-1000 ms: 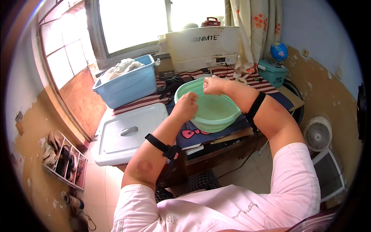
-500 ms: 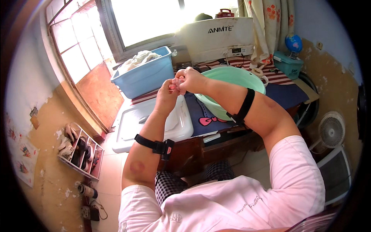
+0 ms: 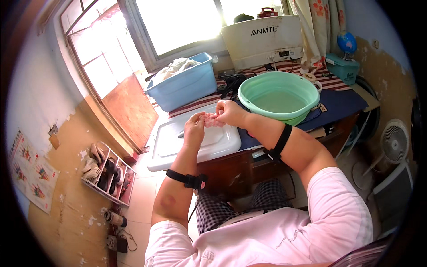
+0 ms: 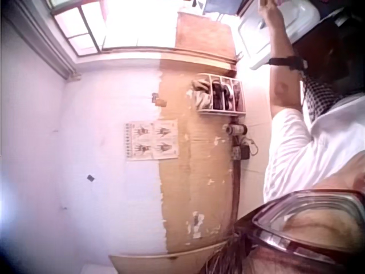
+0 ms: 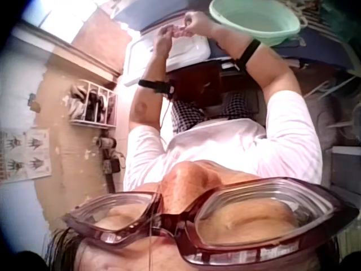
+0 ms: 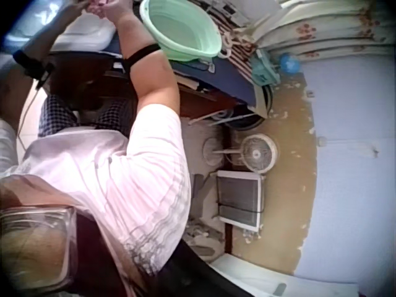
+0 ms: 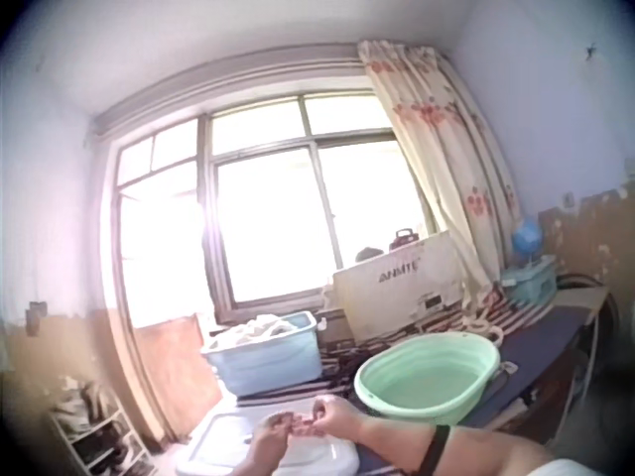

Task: The person cleans a plastic container lid with a cloth and then rinses the cloth in a basin of water.

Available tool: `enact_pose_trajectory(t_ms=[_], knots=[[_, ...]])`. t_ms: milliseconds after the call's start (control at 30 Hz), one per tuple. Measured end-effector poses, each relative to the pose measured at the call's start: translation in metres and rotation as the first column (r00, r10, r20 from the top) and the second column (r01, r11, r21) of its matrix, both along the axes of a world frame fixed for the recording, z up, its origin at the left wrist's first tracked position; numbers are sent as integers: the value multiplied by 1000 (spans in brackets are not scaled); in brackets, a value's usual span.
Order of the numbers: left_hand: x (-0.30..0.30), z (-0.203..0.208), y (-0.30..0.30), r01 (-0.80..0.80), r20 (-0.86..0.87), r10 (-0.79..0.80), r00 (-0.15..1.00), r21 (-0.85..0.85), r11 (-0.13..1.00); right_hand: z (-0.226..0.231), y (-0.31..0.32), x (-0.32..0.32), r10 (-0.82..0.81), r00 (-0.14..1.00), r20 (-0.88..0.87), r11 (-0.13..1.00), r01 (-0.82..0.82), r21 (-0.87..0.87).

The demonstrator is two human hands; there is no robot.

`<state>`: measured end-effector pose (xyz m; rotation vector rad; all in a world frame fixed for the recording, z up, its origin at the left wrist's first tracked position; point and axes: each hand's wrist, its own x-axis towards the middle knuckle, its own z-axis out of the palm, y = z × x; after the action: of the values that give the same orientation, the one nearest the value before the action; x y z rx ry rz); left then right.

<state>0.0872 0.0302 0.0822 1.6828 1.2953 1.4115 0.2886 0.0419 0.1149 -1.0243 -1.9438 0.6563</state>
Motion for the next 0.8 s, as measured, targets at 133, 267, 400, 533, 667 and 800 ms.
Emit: enact_pose_trajectory(t_ms=[133,267,400,533,667,800], knots=[[-12,-6,0,-20,42,21,999,-22,1000,-27,13,-4,-36,997,-63,999,34,-37],[-26,-1,-8,79,206,-38,978,-190,979,-34,13,1,-6,1000,30,1000,5,8],[-19,5,-12,225,386,-164,908,-119,967,-35,7,-14,0,995,-103,995,-10,-97],[-19,2,-3,329,372,-276,886,-86,940,-34,9,-30,66,940,-335,934,-177,-311],[-22,10,2,344,378,-299,876,-56,937,-25,29,-22,122,920,-373,896,-264,-358],[-21,19,2,234,385,-185,904,-84,969,-7,31,-16,-101,858,-504,922,-109,-371]])
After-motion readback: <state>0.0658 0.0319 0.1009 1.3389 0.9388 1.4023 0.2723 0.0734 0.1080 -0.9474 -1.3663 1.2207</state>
